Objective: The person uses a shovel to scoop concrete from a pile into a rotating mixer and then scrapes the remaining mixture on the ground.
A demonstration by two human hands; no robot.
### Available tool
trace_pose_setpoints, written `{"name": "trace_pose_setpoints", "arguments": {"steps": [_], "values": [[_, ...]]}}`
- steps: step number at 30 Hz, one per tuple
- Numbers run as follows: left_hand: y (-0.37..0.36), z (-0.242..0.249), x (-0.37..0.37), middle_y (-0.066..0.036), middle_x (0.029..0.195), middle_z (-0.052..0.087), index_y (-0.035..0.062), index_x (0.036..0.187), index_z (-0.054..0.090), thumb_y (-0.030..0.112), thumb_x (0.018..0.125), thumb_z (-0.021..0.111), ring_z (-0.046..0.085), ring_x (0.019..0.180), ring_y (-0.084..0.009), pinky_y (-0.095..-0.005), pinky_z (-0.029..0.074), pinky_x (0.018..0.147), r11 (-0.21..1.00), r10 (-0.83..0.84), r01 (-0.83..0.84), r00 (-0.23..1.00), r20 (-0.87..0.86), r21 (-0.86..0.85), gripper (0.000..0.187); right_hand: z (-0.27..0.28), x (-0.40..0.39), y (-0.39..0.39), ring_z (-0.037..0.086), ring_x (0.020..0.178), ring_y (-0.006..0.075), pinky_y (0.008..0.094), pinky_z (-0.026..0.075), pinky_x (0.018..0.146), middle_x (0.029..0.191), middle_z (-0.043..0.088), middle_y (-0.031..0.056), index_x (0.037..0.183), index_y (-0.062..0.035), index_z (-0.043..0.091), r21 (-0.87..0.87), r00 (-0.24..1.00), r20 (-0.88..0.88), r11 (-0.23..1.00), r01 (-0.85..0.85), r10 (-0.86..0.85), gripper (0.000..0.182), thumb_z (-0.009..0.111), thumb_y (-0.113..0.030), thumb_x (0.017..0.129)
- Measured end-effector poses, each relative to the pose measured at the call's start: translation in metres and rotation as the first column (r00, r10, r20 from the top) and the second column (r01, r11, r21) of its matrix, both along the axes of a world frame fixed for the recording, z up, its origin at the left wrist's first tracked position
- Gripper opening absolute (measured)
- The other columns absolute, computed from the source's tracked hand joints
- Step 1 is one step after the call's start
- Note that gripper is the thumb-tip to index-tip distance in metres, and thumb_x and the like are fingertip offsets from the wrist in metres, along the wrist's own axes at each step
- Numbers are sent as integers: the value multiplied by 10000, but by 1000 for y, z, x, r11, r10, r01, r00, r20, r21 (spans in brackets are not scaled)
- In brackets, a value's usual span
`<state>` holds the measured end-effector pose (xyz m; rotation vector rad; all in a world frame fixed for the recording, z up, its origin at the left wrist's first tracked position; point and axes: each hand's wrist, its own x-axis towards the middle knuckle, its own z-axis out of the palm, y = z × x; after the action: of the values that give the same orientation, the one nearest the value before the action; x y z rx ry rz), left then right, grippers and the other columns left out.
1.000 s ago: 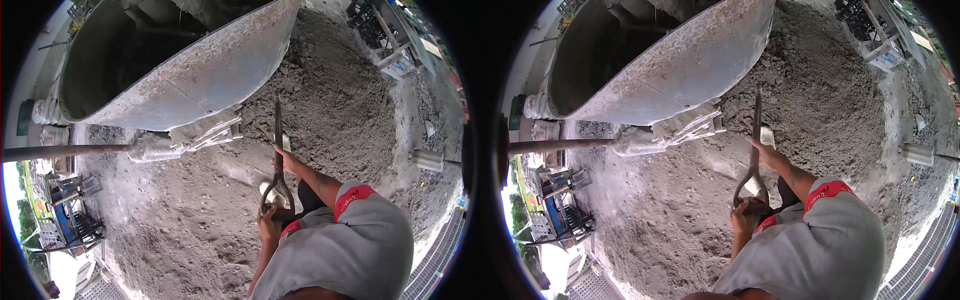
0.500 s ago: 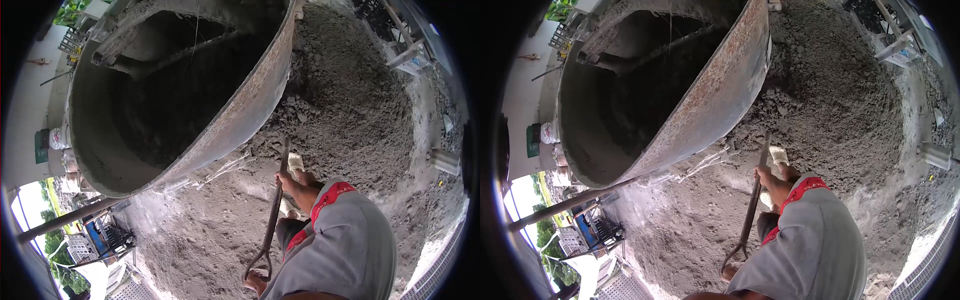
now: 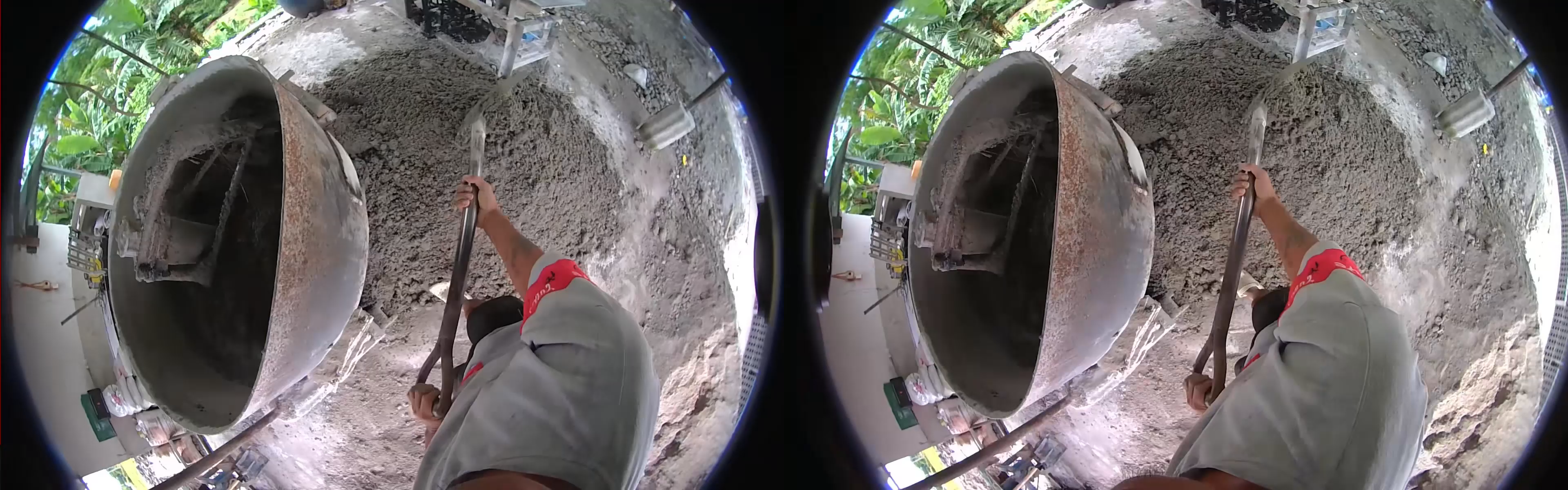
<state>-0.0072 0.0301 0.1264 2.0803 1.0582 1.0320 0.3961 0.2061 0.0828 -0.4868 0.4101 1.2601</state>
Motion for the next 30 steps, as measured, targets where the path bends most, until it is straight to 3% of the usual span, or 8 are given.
{"name": "trace_pose_setpoints", "arguments": {"steps": [5, 10, 12, 14, 17, 22, 27, 30], "values": [[22, -12, 64, -21, 729, 503, 127, 676, 514, 156, 582, 673, 491, 760, -223, -372, 355, 703, 913, -272, 342, 917, -292, 223, 186, 15, 46, -48, 352, 441, 76, 232, 358, 384, 529, 347, -28, 654, -116, 395, -374, 915, 400, 921, 106, 57, 237, 560, -160, 818], [-123, -20, -6, -49, 726, 539, 89, 691, 542, 26, 661, 649, 530, 733, -215, -356, 419, 689, 981, 14, -8, 1000, 28, -195, 127, 45, -45, -138, 379, 433, 86, 243, 369, 408, 539, 380, -27, 718, -122, 408, -224, 908, 393, 973, -62, 148, 201, 593, -145, 792], [-214, -35, -52, -70, 713, 598, 29, 736, 572, 18, 735, 597, 573, 646, -184, -293, 456, 607, 715, 391, -313, 920, -14, -625, 28, 34, -98, -180, 397, 458, 93, 250, 369, 414, 573, 386, -23, 793, -120, 393, -169, 924, 296, 965, -200, 243, 218, 610, -143, 781], [-294, -49, -75, -76, 694, 595, -9, 743, 573, -21, 696, 607, 570, 618, -163, -278, 464, 604, 754, 544, -444, 835, 81, -485, 60, -8, -147, -208, 409, 456, 110, 269, 379, 416, 566, 402, -13, 739, -113, 410, -223, 929, 160, 929, -295, 333, 199, 603, -133, 785], [-353, 1, -103, -69, 642, 550, 6, 700, 543, 76, 738, 563, 523, 558, -156, -303, 438, 551, 228, 833, -266, 551, 46, -937, 82, -82, -227, -249, 452, 485, 157, 322, 408, 451, 568, 442, 26, 636, -83, 443, -465, 782, 103, 725, -508, 614, 216, 608, -98, 775], [-402, 68, -111, 18, 530, 306, 118, 572, 364, 137, 759, 522, 293, 490, -126, -286, 319, 505, 43, 999, 94, 10, 45, -995, 245, -130, -331, -315, 477, 477, 193, 343, 429, 481, 566, 458, 54, 657, -64, 464, -477, 528, -42, 448, -756, 848, 209, 608, -136, 790], [-318, 67, -59, 31, 522, 264, 150, 602, 341, 165, 820, 496, 263, 481, -110, -274, 301, 496, 122, 981, 78, -158, 109, -989, 268, -97, -345, -305, 514, 534, 184, 309, 454, 542, 605, 490, 44, 715, -43, 501, -356, 492, 70, 482, -801, 868, 200, 633, -180, 778], [-174, -32, 3, 16, 546, 346, 95, 652, 449, 218, 821, 576, 351, 467, -116, -292, 362, 484, 132, 989, -197, -44, 143, -971, 243, -29, -322, -297, 537, 597, 162, 294, 466, 571, 657, 506, 38, 771, -47, 531, -441, 135, 196, 211, -873, 971, 259, 671, -264, 761]]}}
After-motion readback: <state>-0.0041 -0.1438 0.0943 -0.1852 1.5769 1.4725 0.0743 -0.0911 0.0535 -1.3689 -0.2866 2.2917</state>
